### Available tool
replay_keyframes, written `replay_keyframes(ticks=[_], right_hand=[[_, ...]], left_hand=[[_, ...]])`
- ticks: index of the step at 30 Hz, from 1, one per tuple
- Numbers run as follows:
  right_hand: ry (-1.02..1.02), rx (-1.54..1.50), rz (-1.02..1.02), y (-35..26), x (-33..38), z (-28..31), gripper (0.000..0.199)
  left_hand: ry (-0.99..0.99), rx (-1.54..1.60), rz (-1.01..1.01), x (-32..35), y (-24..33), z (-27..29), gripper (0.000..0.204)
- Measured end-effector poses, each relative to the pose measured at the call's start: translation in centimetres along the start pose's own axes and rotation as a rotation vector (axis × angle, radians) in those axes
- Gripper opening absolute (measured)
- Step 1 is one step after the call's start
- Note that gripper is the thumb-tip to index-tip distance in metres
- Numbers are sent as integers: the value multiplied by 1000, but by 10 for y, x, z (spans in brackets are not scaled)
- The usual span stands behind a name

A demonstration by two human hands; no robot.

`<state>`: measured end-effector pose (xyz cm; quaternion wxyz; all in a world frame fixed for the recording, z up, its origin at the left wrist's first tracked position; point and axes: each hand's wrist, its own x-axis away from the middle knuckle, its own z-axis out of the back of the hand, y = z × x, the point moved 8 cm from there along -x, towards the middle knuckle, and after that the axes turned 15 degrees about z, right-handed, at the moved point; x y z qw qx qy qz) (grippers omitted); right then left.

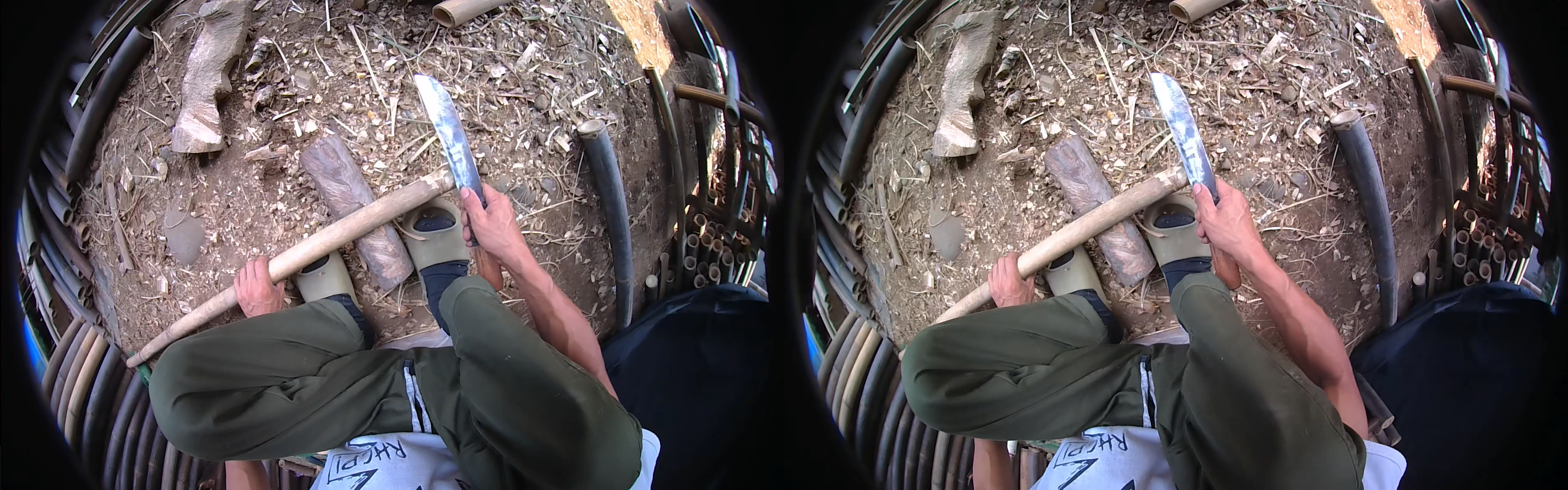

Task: The person uses a large knife to shave and smooth the outer layer of a bamboo pole, rotating the pole and removing knots by hand.

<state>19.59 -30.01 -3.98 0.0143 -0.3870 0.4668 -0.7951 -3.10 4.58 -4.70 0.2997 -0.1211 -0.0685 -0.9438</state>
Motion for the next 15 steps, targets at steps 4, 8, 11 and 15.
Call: replay_keyframes(ticks=[4, 8, 11, 15], right_hand=[[-154, 12, -9, 1, 15, -17, 32], [181, -186, 10, 16, 0, 8, 31], [-55, -34, 28, 13, 6, -7, 31], [31, -133, -4, 10, 5, -1, 31]], left_hand=[[-62, 47, -4, -2, 0, 4, 58], [-171, 51, 22, -19, 7, 5, 45], [-207, 69, 37, -16, -1, 7, 39], [-204, 40, 56, -19, 5, 8, 34]])
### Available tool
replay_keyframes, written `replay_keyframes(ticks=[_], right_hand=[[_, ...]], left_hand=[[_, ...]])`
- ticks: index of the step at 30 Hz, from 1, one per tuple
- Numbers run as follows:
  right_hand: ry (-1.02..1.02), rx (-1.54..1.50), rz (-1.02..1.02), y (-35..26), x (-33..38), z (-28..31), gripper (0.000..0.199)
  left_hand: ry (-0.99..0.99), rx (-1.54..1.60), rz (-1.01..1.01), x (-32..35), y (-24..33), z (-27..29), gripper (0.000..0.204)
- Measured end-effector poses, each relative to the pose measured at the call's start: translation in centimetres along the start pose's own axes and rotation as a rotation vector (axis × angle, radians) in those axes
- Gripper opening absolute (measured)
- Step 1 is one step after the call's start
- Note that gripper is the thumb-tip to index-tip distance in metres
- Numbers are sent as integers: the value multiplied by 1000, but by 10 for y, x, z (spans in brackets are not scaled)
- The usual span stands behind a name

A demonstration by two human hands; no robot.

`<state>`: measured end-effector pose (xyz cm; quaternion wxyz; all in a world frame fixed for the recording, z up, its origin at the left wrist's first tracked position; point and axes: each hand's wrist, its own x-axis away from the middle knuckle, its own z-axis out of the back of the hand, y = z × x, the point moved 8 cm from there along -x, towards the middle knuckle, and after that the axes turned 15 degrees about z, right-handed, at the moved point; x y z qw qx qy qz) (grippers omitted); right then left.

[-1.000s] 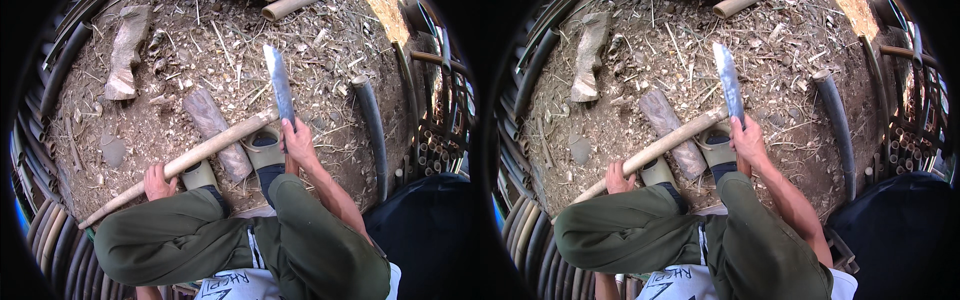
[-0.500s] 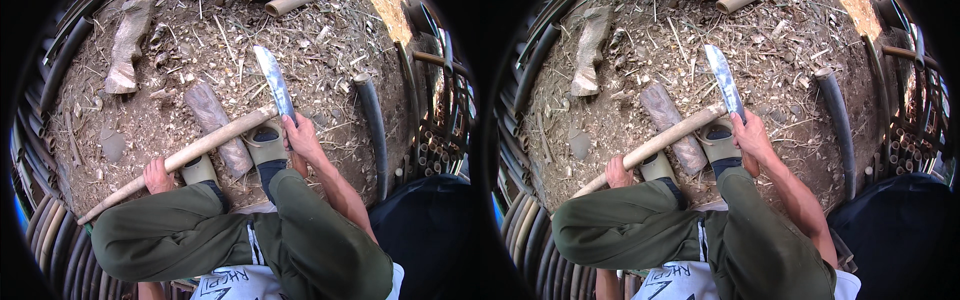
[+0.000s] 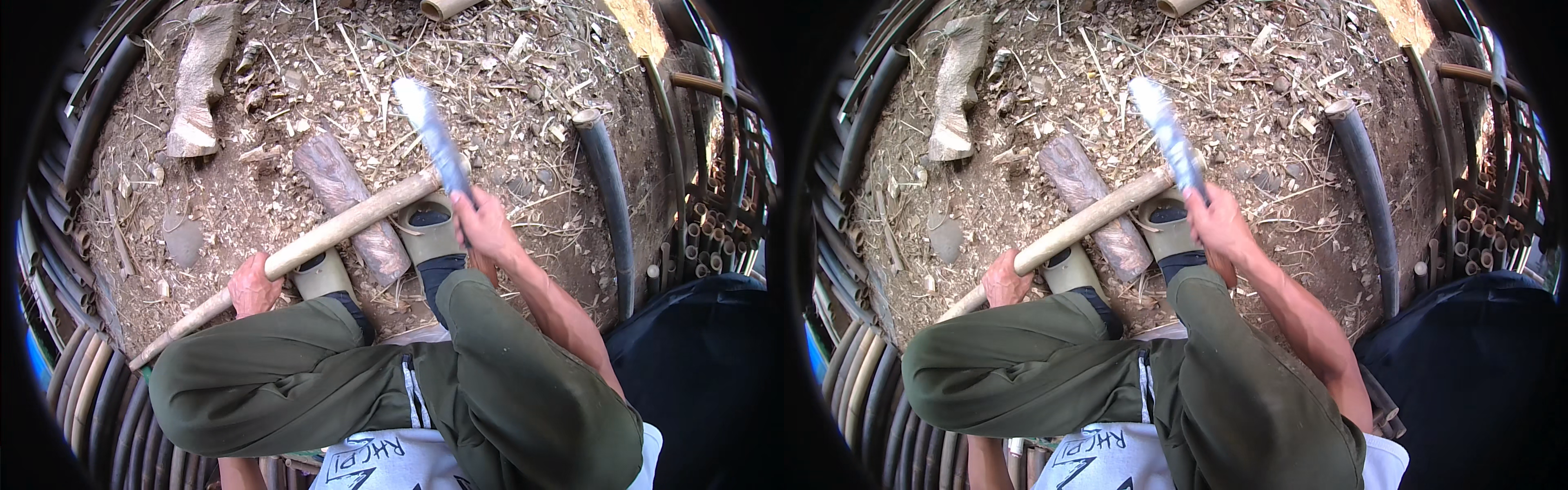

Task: The person uses a large knife to shave and smooth the outer layer of a bamboo pole, rotating the pole and removing knots by hand.

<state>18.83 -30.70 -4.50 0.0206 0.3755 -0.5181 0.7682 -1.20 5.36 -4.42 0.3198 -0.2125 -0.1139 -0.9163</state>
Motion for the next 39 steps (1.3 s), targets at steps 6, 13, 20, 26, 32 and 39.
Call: replay_keyframes(ticks=[6, 13, 20, 26, 32, 39], right_hand=[[215, -148, 36, 7, 2, 5, 33], [85, -87, 77, 3, -2, 1, 34], [14, -48, 11, 15, 4, 3, 33], [-73, -1, -5, 17, 16, -14, 32], [-259, 319, 152, 15, 15, -19, 33], [-159, 129, 49, 9, 21, -17, 33]], left_hand=[[-199, -48, 14, -7, 1, 0, 32], [-456, -125, 87, -27, 0, -6, 37], [-653, -37, 72, -39, 5, -5, 41], [-759, -5, 13, -45, -7, -22, 46], [13, 9, -65, 0, 23, 7, 48], [-165, -100, 1, -22, 15, -10, 41]])
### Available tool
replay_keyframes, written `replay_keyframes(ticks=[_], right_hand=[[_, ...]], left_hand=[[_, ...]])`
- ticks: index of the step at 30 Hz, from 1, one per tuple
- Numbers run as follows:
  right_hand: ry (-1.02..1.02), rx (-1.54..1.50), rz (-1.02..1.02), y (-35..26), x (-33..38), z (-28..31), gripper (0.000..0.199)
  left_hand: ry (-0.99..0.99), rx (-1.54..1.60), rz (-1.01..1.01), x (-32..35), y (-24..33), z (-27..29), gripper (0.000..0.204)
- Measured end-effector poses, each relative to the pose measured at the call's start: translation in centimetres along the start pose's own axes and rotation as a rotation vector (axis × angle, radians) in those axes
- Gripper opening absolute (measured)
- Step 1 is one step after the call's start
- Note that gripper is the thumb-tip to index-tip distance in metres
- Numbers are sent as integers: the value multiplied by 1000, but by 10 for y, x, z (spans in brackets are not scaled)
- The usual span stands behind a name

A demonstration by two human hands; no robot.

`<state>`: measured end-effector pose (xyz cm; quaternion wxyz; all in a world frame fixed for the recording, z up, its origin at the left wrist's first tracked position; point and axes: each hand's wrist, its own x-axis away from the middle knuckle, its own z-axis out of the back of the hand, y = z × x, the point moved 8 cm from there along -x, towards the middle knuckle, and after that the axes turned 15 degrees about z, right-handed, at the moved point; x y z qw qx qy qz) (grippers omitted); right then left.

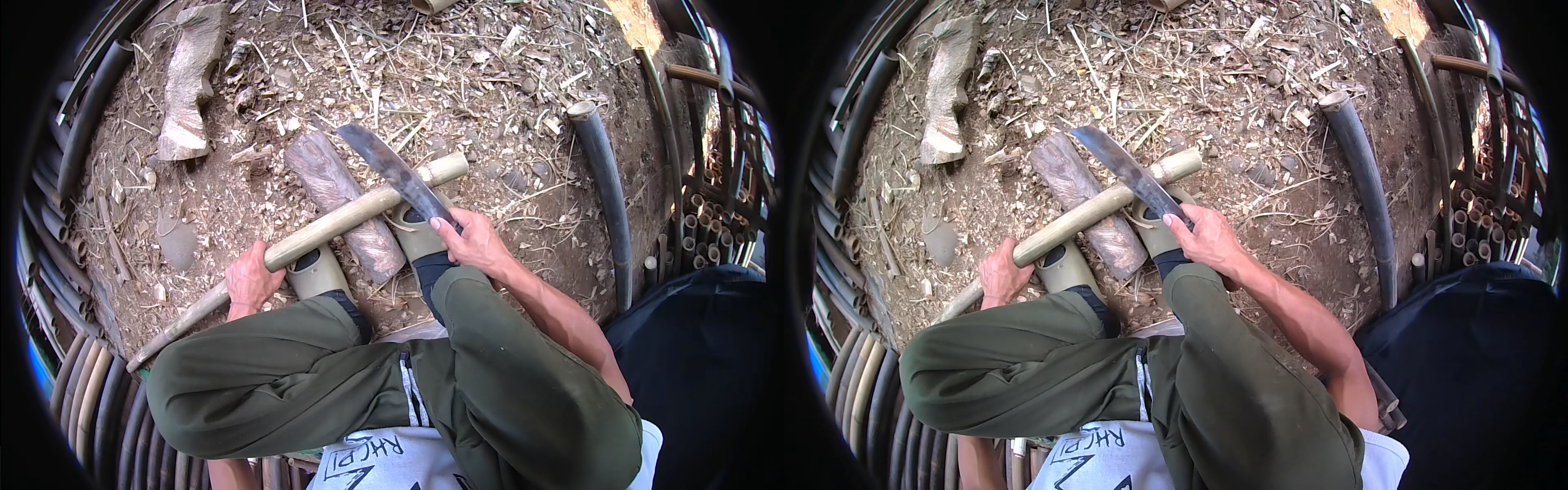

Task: The person uses a large knife to shave and smooth the outer layer of a bamboo pole, rotating the pole and removing knots by hand.

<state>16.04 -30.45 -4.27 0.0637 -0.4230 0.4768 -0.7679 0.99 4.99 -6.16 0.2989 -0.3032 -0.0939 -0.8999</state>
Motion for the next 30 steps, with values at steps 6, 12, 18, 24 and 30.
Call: replay_keyframes(ticks=[6, 12, 18, 24, 30], right_hand=[[40, 55, 103, -3, -8, 6, 32], [337, -221, -16, 1, -17, 24, 35], [253, -168, 42, 4, -17, 18, 31], [143, -27, 57, 12, -10, 1, 31], [-10, 274, 190, 2, -8, -4, 33]], left_hand=[[-177, -21, 23, -10, 4, 2, 38], [-345, -63, 11, -20, 9, 0, 42], [-526, 66, -56, -24, 8, -7, 40], [-424, 187, -102, -21, 10, -1, 48], [320, 57, -114, 14, -21, -6, 39]])
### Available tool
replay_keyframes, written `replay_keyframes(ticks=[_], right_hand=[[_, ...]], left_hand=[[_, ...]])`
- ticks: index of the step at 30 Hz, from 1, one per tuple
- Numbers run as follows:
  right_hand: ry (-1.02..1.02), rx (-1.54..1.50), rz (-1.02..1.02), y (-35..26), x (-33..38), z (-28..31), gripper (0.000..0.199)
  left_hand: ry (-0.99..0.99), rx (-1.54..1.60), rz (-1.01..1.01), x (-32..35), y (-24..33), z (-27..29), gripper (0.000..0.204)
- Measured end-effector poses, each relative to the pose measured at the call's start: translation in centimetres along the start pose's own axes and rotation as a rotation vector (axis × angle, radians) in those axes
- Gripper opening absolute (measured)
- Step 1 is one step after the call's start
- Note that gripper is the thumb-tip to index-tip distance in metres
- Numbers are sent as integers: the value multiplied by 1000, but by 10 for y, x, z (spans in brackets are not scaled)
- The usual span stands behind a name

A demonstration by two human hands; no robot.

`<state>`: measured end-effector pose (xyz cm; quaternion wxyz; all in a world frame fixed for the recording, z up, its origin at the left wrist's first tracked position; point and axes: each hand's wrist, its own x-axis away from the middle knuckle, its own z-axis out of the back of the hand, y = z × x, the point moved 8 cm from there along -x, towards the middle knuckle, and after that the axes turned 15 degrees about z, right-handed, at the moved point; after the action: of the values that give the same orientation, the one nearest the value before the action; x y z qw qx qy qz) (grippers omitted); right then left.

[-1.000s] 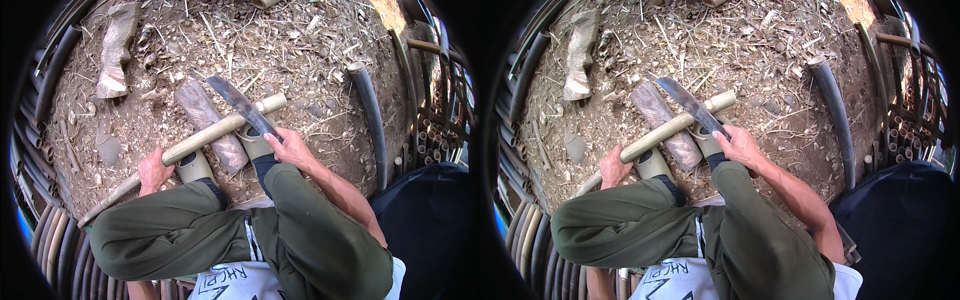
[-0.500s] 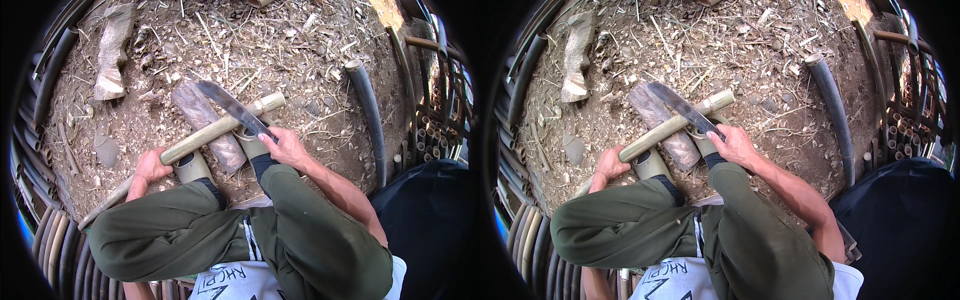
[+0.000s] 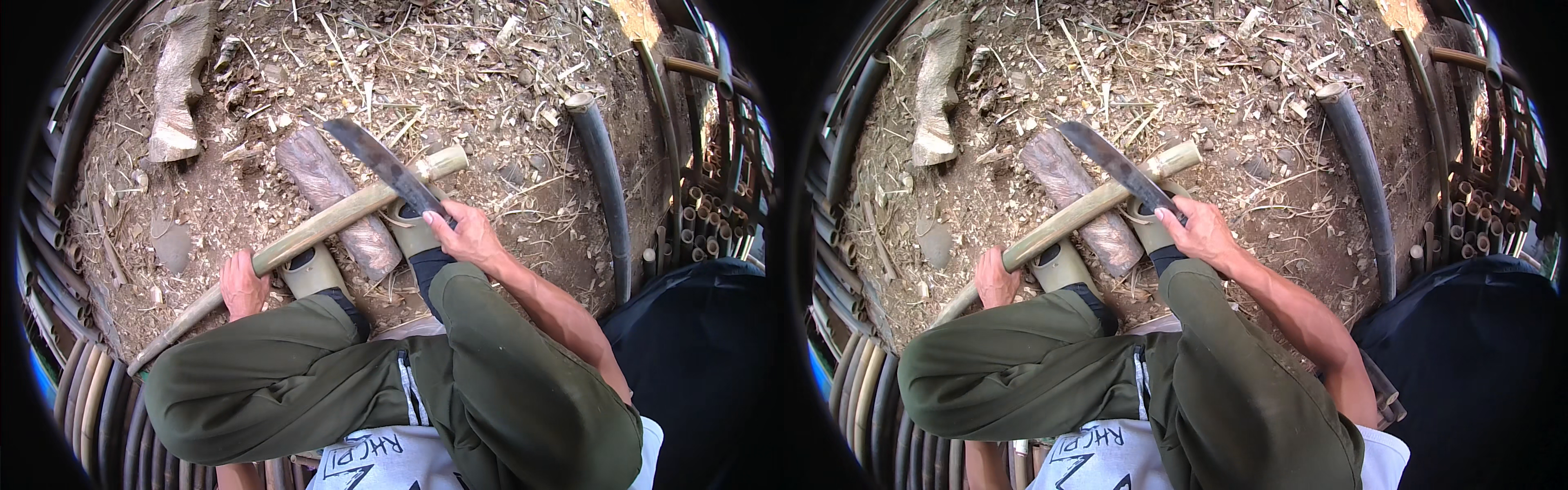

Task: The person uses a large knife to shave and smooth the outer layer of a bamboo pole, rotating the pole and removing knots by hand.

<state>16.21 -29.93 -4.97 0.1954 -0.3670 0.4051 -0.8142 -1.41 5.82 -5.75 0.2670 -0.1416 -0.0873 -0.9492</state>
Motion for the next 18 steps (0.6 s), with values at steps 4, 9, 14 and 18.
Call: replay_keyframes(ticks=[4, 9, 14, 18], right_hand=[[473, -527, -204, 10, -7, 26, 35], [157, -231, -102, -1, -9, 6, 34], [55, -159, -171, -6, -1, 5, 34], [310, -285, -187, 0, -9, 24, 32]], left_hand=[[-219, -10, 89, -6, 2, 0, 29], [-416, -39, 143, -15, 2, -5, 32], [-454, -58, 158, -18, 3, -8, 32], [-508, -50, 136, -23, 8, -4, 31]])
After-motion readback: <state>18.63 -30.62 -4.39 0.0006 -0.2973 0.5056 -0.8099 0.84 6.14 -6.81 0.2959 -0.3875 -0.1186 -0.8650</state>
